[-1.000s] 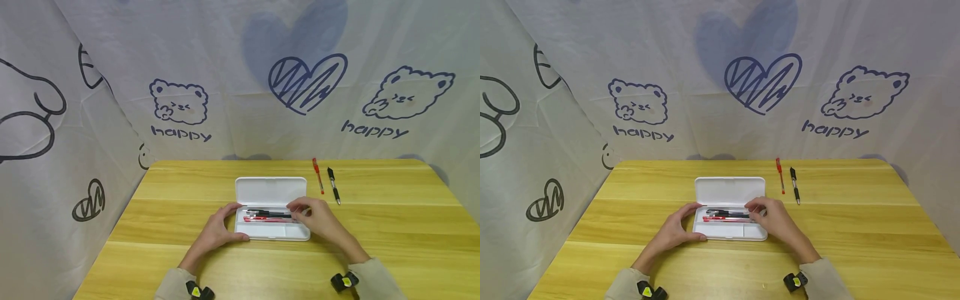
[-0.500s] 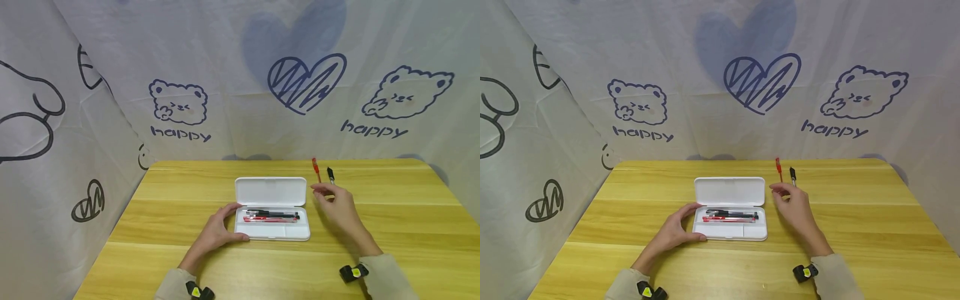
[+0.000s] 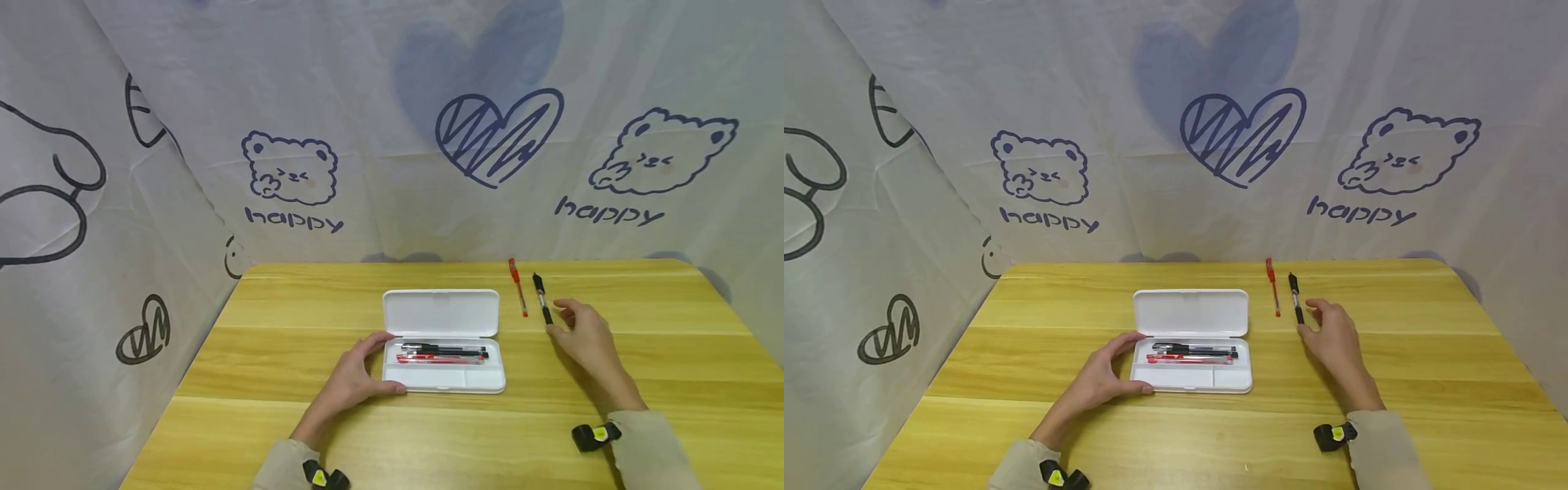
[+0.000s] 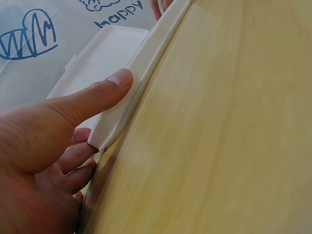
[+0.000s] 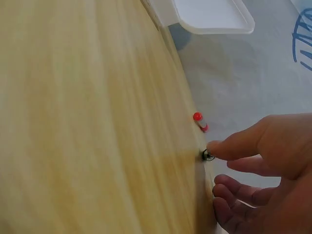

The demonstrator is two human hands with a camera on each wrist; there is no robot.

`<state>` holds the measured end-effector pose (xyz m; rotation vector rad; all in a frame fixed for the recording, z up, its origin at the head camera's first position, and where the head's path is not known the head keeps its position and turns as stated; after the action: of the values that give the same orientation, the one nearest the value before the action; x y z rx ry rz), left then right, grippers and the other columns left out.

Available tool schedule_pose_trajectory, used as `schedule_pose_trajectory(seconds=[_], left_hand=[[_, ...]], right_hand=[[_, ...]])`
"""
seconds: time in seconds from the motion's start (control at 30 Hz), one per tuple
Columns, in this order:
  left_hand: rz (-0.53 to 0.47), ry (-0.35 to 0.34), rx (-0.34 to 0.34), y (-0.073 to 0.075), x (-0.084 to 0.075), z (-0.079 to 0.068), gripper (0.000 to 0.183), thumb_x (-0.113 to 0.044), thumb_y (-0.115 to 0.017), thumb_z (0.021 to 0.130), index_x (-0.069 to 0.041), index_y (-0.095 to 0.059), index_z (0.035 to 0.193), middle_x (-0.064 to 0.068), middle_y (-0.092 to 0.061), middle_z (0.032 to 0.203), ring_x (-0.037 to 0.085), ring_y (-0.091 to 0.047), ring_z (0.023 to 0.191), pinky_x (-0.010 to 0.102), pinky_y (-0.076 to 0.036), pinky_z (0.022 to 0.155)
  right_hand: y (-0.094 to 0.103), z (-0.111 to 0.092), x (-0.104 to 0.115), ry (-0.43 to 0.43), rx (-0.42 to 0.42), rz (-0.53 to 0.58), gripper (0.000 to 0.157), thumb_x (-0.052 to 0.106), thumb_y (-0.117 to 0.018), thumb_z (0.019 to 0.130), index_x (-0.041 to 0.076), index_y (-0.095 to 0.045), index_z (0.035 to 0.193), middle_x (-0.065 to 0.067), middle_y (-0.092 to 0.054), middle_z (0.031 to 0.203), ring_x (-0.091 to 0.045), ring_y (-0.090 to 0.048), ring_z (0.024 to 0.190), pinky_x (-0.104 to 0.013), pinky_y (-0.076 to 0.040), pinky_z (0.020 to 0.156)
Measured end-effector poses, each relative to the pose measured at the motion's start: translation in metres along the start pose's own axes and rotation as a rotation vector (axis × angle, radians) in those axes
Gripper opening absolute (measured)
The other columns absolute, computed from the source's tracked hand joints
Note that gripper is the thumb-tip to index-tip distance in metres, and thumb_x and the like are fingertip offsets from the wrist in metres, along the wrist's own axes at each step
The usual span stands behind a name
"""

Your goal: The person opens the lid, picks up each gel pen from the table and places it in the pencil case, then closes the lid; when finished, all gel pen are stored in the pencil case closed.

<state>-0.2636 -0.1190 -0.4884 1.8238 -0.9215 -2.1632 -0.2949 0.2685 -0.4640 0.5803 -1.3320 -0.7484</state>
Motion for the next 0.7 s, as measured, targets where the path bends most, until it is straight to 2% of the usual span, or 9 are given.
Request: schedule_pose_trajectory(seconds=[0.27, 0.5, 0.6, 0.7], left_hand=[[-0.017, 0.004, 0.004, 0.000, -0.001, -0.001, 0.092, -0.031, -0.099, 0.066, -0.015, -0.055, 0.144, 0.005, -0.057, 0.147, 0.028, -0.044, 0.142, 0.050, -0.032, 0.119], [-0.014, 0.011, 0.008, -0.001, 0.000, -0.001, 0.091, -0.031, -0.099, 0.067, -0.016, -0.054, 0.145, 0.005, -0.056, 0.148, 0.029, -0.043, 0.143, 0.052, -0.031, 0.119], [-0.015, 0.011, 0.006, -0.001, 0.000, -0.002, 0.091, -0.032, -0.099, 0.066, -0.016, -0.055, 0.145, 0.005, -0.056, 0.148, 0.029, -0.043, 0.143, 0.053, -0.031, 0.119], [-0.017, 0.006, 0.004, -0.001, 0.000, -0.001, 0.091, -0.033, -0.099, 0.066, -0.016, -0.055, 0.144, 0.005, -0.056, 0.148, 0.029, -0.044, 0.142, 0.053, -0.031, 0.119]], right_hand=[[0.008, 0.001, -0.002, 0.000, -0.040, -0.026, 0.034, -0.002, -0.065, 0.089, -0.013, -0.064, 0.121, -0.023, -0.069, 0.097, -0.038, -0.065, 0.089, -0.055, -0.053, 0.080], [0.011, -0.002, -0.010, -0.044, -0.067, -0.032, 0.029, -0.004, -0.061, 0.088, -0.013, -0.069, 0.114, -0.024, -0.071, 0.095, -0.038, -0.067, 0.085, -0.054, -0.056, 0.077], [0.015, -0.002, -0.013, -0.055, -0.098, -0.031, 0.028, -0.003, -0.062, 0.088, -0.012, -0.071, 0.112, -0.022, -0.073, 0.093, -0.037, -0.068, 0.084, -0.052, -0.056, 0.074], [0.023, -0.003, -0.013, -0.051, -0.167, -0.026, 0.024, -0.001, -0.064, 0.088, -0.009, -0.074, 0.108, -0.020, -0.074, 0.089, -0.036, -0.069, 0.080, -0.048, -0.056, 0.071]])
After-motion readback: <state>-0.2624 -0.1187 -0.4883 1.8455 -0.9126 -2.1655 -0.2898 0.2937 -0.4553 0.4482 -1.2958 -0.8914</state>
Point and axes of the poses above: each hand's wrist, its own z-axis towards the middle knuckle, its own y-axis out of the back of the hand, x = y × z, the point moved 10 cm from there along z, towards the middle knuckle
